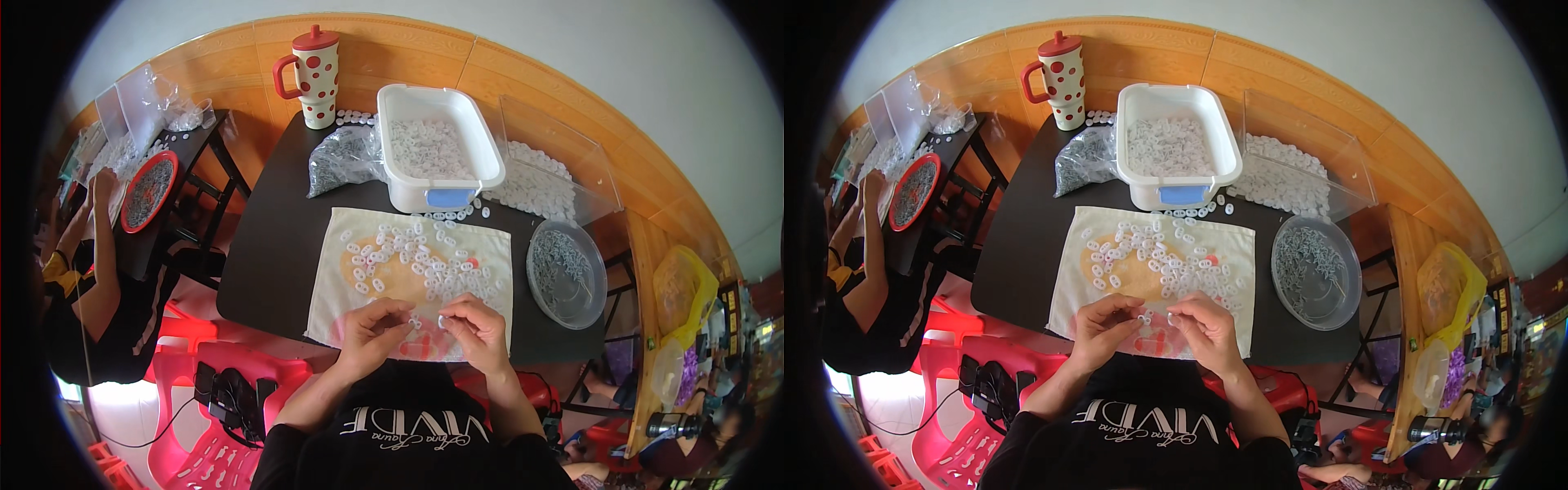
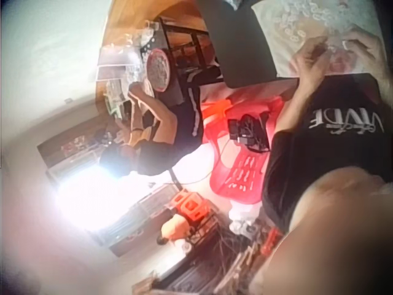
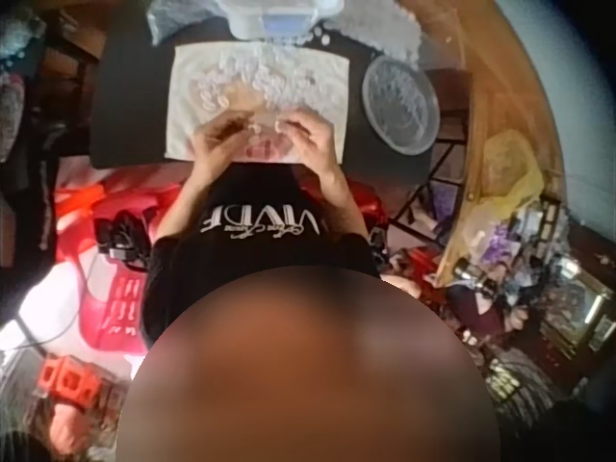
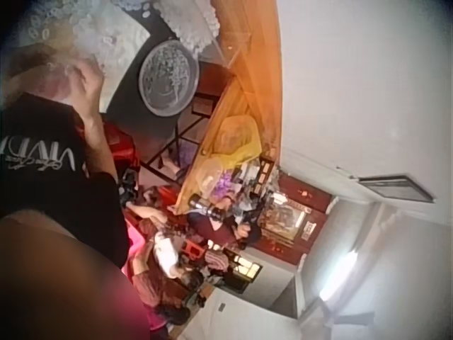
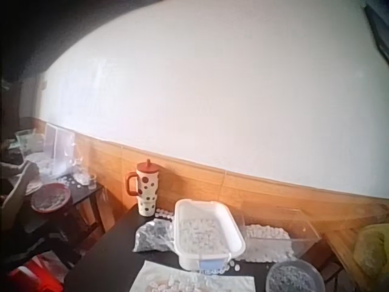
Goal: Sorting and inspecting small white plastic rings on a table.
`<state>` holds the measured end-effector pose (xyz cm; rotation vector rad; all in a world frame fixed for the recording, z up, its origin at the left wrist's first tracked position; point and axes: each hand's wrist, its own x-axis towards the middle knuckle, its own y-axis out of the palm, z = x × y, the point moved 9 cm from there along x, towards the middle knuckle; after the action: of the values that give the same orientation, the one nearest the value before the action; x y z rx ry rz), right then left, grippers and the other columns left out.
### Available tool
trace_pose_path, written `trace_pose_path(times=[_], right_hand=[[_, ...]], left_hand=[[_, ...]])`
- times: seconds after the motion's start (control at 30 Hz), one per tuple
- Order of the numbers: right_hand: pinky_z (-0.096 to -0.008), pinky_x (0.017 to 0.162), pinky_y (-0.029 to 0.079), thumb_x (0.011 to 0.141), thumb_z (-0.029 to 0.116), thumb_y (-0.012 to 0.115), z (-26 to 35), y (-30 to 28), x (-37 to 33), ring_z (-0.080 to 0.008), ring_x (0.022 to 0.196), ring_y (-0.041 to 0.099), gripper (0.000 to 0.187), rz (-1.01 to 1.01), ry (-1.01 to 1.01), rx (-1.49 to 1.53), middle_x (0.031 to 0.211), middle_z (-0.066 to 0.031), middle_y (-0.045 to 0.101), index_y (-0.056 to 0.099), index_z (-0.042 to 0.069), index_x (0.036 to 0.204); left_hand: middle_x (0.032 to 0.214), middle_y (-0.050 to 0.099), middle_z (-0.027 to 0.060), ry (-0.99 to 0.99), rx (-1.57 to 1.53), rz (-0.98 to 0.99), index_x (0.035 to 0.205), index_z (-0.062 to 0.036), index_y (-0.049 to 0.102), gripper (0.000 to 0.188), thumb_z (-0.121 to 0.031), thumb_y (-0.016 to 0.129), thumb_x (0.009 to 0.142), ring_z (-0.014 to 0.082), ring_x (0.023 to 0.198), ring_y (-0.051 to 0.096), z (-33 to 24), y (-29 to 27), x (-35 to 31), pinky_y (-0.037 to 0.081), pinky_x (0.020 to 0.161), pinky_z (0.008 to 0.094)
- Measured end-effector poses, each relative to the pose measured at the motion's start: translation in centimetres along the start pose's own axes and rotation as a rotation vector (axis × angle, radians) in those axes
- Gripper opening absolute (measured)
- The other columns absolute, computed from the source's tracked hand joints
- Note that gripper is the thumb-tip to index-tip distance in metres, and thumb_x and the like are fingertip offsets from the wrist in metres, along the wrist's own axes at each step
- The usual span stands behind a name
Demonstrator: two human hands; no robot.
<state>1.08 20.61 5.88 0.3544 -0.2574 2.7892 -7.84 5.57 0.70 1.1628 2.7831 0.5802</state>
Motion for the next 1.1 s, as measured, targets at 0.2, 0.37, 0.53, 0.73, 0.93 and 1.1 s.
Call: trace_pose_path(times=[0.2,0.37,0.53,0.73,0.93,1.1], right_hand=[[-0.0278,0.067,0.049,0.081,-0.012,0.065,1.6,0.6,0.3,-0.0189,0.076,0.061,0.019,0.073,-0.104,-0.26,0.088,-0.0092,0.062,0.069,-0.003,0.098],[-0.041,0.065,0.05,0.08,-0.004,0.064,1.3,2.7,-0.6,-0.033,0.076,0.062,0.013,0.255,-0.141,-0.767,0.086,-0.0123,0.055,0.064,0.0,0.093],[-0.0453,0.066,0.05,0.079,0.002,0.065,0.9,2.7,-0.8,-0.0356,0.078,0.062,0.012,0.321,-0.131,-0.835,0.087,-0.0133,0.053,0.062,0.003,0.091],[-0.0379,0.067,0.049,0.083,-0.008,0.061,1.0,0.7,0.1,-0.0305,0.078,0.061,0.014,0.097,-0.115,-0.481,0.088,-0.0127,0.057,0.063,0.0,0.093],[-0.0357,0.069,0.049,0.081,-0.011,0.061,0.7,0.2,0.4,-0.0293,0.08,0.061,0.018,0.119,-0.128,-0.521,0.088,-0.0122,0.058,0.066,0.0,0.094],[-0.0377,0.07,0.05,0.077,-0.008,0.063,1.3,1.5,-0.2,-0.0307,0.083,0.062,0.023,0.344,-0.172,-0.686,0.093,-0.0114,0.058,0.068,0.004,0.096]], left_hand=[[0.106,0.067,0.0035,-0.017,-0.036,0.001,0.119,0.0028,0.067,0.034,0.014,0.066,0.086,0.0086,0.096,0.061,0.3,0.0,0.0,0.051,0.086,0.0238],[0.105,0.066,0.0031,-0.028,-0.062,-0.012,0.119,0.0027,0.067,0.034,0.014,0.066,0.086,0.0084,0.095,0.06,0.6,-0.2,0.0,0.051,0.086,0.0239],[0.105,0.066,0.0031,-0.03,-0.076,0.006,0.119,0.0034,0.067,0.034,0.015,0.066,0.086,0.0084,0.095,0.06,0.4,-0.2,-0.1,0.051,0.086,0.0238],[0.105,0.065,0.003,-0.028,-0.069,0.03,0.118,0.0036,0.067,0.034,0.015,0.065,0.086,0.0088,0.096,0.06,0.6,-0.1,0.1,0.051,0.086,0.0241],[0.096,0.061,-0.0016,0.007,-0.019,0.033,0.12,-0.0005,0.066,0.032,0.008,0.066,0.09,0.0028,0.087,0.056,0.2,0.1,0.3,0.047,0.075,0.0189],[0.095,0.061,-0.002,0.024,0.016,0.026,0.119,-0.0008,0.067,0.031,0.008,0.067,0.089,0.0023,0.084,0.056,0.1,0.1,0.2,0.046,0.072,0.0185]])
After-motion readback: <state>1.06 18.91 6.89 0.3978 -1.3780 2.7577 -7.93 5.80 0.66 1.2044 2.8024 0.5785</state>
